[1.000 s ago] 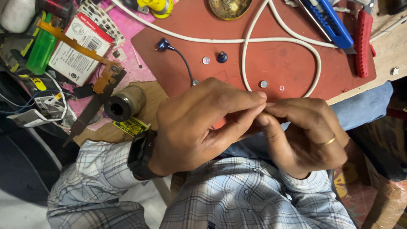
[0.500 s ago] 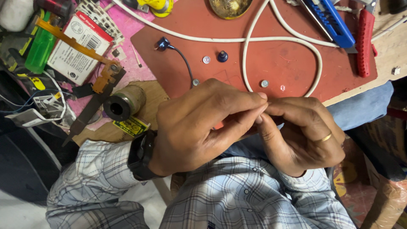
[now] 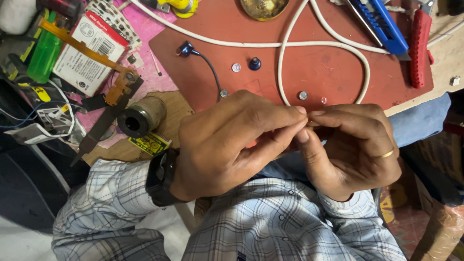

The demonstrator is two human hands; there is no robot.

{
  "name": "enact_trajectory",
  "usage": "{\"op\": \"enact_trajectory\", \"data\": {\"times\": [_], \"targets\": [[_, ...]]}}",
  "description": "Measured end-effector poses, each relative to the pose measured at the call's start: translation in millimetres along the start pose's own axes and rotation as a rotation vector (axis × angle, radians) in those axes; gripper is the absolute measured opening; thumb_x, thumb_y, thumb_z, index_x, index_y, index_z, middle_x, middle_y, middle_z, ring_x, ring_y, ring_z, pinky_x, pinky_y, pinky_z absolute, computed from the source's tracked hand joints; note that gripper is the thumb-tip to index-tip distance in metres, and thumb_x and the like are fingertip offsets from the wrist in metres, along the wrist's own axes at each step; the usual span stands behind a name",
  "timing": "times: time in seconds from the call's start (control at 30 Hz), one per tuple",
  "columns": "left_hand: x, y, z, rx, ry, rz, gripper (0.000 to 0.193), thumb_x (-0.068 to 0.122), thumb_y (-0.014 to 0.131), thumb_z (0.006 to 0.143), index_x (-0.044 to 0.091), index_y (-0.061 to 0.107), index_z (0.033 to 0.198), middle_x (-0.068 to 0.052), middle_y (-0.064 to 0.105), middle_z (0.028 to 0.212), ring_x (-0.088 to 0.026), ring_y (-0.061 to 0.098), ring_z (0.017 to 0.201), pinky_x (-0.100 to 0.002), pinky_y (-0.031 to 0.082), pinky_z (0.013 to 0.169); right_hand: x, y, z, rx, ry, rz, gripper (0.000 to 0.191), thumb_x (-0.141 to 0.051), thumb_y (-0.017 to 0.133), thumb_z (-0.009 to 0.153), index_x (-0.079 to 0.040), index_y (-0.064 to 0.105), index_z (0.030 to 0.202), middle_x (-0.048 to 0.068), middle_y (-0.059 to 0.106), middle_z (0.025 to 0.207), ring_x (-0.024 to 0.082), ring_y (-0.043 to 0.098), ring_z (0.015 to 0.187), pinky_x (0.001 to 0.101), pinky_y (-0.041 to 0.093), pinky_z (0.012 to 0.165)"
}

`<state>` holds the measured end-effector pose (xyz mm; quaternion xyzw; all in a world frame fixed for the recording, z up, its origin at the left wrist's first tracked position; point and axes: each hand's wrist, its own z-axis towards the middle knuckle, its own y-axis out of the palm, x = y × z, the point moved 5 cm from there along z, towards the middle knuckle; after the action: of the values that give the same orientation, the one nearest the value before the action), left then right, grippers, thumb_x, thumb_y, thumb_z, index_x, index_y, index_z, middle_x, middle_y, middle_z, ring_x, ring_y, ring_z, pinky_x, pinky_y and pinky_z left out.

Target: The person holds a white cable and repeatedly twists and adjusts its exposed end with both hands. The person occasionally picks up a small metallic component from the workbench and places it near the cable end, then continues twisting the cable.

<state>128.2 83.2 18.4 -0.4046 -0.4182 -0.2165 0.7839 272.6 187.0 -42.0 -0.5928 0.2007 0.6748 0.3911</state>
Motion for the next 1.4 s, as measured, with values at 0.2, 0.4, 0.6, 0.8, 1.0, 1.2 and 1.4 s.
{"op": "enact_trajectory", "data": {"times": [0.2,0.4,0.6,0.8,1.0,1.2,1.4], "targets": [[-0.6,-0.4,-1.5,0.0,0.01,0.017,0.025,-0.003,0.084,0.096,0.003,0.067,0.112,-0.007,0.069,0.098,-0.013,0.073,0.082,-0.022,0.061,0.068,3.7,-0.7,-1.4,-0.029,-0.068,-0.037,0.025,0.002,0.084,0.095,0.007,0.066,0.111,0.018,0.07,0.105,0.017,0.071,0.092,0.0236,0.06,0.079],[-3.3,0.7,-2.3,-0.015,0.006,0.026,0.025,-0.003,0.084,0.096,0.003,0.067,0.112,-0.006,0.07,0.097,-0.012,0.074,0.081,-0.022,0.061,0.067,5.7,-1.1,-2.7,-0.072,-0.011,-0.081,0.018,0.004,0.084,0.098,0.009,0.069,0.105,0.017,0.07,0.1,0.015,0.07,0.085,0.0213,0.055,0.072],[-2.6,1.6,-2.2,-0.018,0.01,0.03,0.024,-0.002,0.085,0.096,0.003,0.067,0.111,-0.006,0.07,0.095,-0.012,0.073,0.084,-0.021,0.06,0.065,7.9,-0.5,-1.0,-0.045,-0.026,-0.084,0.017,0.003,0.083,0.095,0.008,0.067,0.099,0.015,0.069,0.096,0.013,0.066,0.077,0.0206,0.052,0.063],[-2.2,1.6,-2.0,-0.024,0.012,0.038,0.024,-0.002,0.085,0.096,0.003,0.067,0.111,-0.006,0.07,0.094,-0.011,0.073,0.078,-0.021,0.06,0.065,9.8,1.3,-1.7,-0.076,-0.015,-0.076,0.016,0.0,0.08,0.098,0.008,0.066,0.103,0.014,0.068,0.094,0.011,0.064,0.075,0.0205,0.05,0.062],[-2.6,2.0,-2.0,-0.017,0.008,0.03,0.024,-0.001,0.085,0.095,0.003,0.067,0.11,-0.006,0.069,0.093,-0.012,0.072,0.081,-0.021,0.059,0.063,8.6,0.3,-1.3,-0.115,-0.021,-0.119,0.016,-0.003,0.079,0.1,0.006,0.066,0.103,0.013,0.068,0.093,0.011,0.064,0.075,0.0206,0.049,0.061],[-2.7,1.0,-3.0,-0.018,-0.019,0.014,0.024,-0.003,0.085,0.095,0.003,0.068,0.11,-0.007,0.07,0.094,-0.011,0.073,0.078,-0.021,0.06,0.064,8.5,1.5,-1.8,-0.129,-0.039,-0.105,0.017,-0.006,0.078,0.102,0.006,0.066,0.104,0.013,0.068,0.094,0.011,0.065,0.076,0.0207,0.051,0.063],[-3.4,1.4,-3.6,-0.009,-0.016,-0.004,0.024,-0.002,0.086,0.095,0.002,0.068,0.11,-0.007,0.07,0.094,-0.012,0.072,0.081,-0.021,0.059,0.064,10.4,0.4,-3.1,-0.123,-0.035,-0.107,0.018,-0.006,0.079,0.1,0.006,0.066,0.102,0.013,0.068,0.091,0.011,0.064,0.073,0.021,0.05,0.063]]}}
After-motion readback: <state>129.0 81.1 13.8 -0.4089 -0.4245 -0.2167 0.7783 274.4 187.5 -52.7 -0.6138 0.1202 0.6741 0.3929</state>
